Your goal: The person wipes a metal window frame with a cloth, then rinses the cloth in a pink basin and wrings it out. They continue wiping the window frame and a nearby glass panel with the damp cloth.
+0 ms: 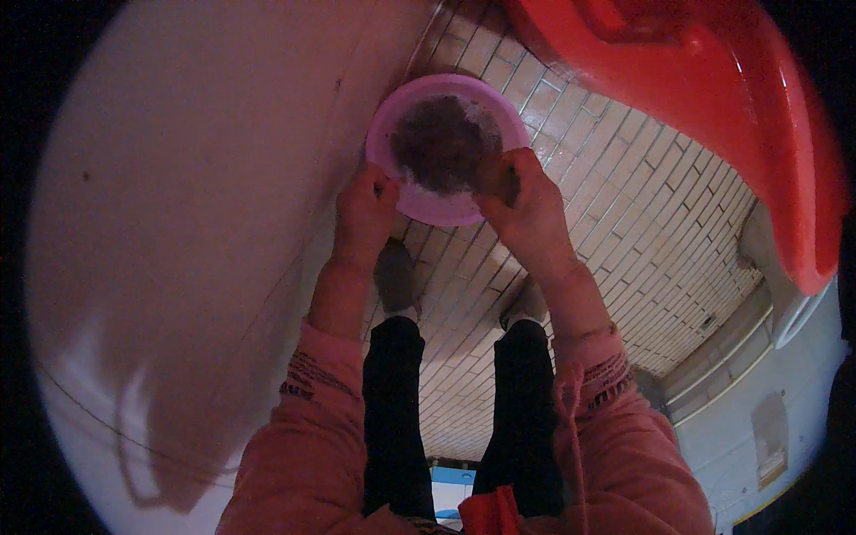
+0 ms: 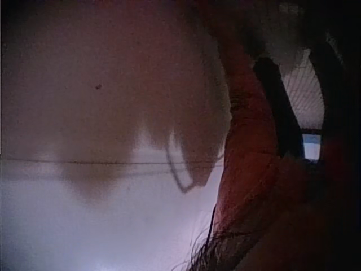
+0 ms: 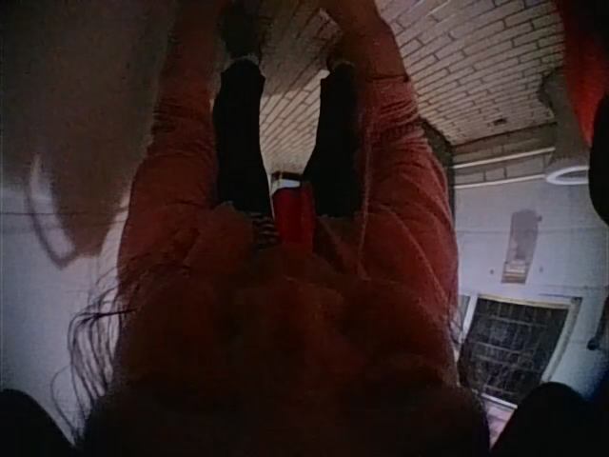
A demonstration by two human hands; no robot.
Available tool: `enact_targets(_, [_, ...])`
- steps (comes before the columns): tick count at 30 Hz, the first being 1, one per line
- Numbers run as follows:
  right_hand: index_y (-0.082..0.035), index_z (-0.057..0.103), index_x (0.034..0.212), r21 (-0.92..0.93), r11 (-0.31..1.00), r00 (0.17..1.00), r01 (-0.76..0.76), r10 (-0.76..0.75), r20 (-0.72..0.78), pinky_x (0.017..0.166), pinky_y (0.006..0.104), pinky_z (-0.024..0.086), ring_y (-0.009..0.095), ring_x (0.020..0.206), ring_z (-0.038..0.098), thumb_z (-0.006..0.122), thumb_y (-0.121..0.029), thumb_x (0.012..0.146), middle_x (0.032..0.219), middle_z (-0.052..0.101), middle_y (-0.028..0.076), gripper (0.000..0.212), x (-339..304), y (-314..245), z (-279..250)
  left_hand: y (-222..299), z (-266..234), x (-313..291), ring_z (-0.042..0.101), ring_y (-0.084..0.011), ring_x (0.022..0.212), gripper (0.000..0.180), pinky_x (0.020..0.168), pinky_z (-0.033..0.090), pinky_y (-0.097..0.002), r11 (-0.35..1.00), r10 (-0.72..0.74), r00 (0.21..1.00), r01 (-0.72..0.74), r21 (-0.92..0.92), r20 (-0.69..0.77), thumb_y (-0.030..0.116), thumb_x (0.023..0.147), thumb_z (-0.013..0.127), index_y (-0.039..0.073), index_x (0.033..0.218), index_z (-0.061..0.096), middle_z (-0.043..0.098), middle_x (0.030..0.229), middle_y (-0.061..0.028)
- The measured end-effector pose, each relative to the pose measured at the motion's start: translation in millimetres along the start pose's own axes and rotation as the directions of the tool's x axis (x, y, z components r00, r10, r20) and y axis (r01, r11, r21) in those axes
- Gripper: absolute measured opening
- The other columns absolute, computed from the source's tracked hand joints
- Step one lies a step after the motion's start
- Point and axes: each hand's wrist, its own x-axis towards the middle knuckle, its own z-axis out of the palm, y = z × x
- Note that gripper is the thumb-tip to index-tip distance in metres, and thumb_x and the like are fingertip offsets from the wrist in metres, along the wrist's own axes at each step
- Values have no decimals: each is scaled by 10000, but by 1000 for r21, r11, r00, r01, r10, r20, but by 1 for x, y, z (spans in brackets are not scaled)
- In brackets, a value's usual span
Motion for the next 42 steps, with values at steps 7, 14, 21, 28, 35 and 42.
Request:
enact_targets(7, [-54,681,1040,-143,990,1000,16,-16,6,722,397,564,342,789,715,718,-191,952,856,705,169,167,-2,6,11,7,53,29,660,-363,1073,309,973,528,-434,899,438,899,-438,11,20,112,850,769,35,1130,662,691,1105,-166])
enact_targets(14, [-84,732,952,-415,885,975,210,-222,19,589,385,527,324,654,670,744,-299,954,770,679,131,215,-14,-18,3,34,60,30,660,-348,1148,351,1014,518,-442,854,516,856,-510,-106,38,109,916,658,41,1261,654,692,1223,-164])
enact_targets(21, [-75,701,885,-290,944,972,158,-200,-124,586,383,542,299,639,683,788,-286,913,755,701,110,230,-12,-19,-9,15,33,14,674,-376,1087,276,966,543,-453,943,328,941,-321,90,-86,54,893,626,56,1156,707,718,1130,-181])
enact_targets(28, [-100,675,1030,-454,891,993,11,45,113,638,455,575,361,734,731,766,-392,911,773,724,132,329,-10,-24,8,74,19,-11,673,-349,1102,376,952,551,-438,790,610,791,-612,-41,-55,16,798,722,55,1170,695,705,1137,-153])
enact_targets(35, [-111,634,1076,-427,903,971,52,54,232,653,495,573,384,747,724,745,-331,894,814,714,158,306,-17,-42,8,55,25,1,674,-351,1010,303,887,554,-432,727,682,729,-684,-63,-49,7,784,750,46,1076,680,697,1077,-134])
enact_targets(42, [-88,642,1018,-195,971,953,139,-77,294,653,488,573,394,754,711,714,-190,866,864,705,168,196,-42,-87,-12,1,45,33,693,-308,996,244,911,551,-377,824,527,842,-540,-172,-117,-23,880,660,52,1112,665,706,1073,-134])
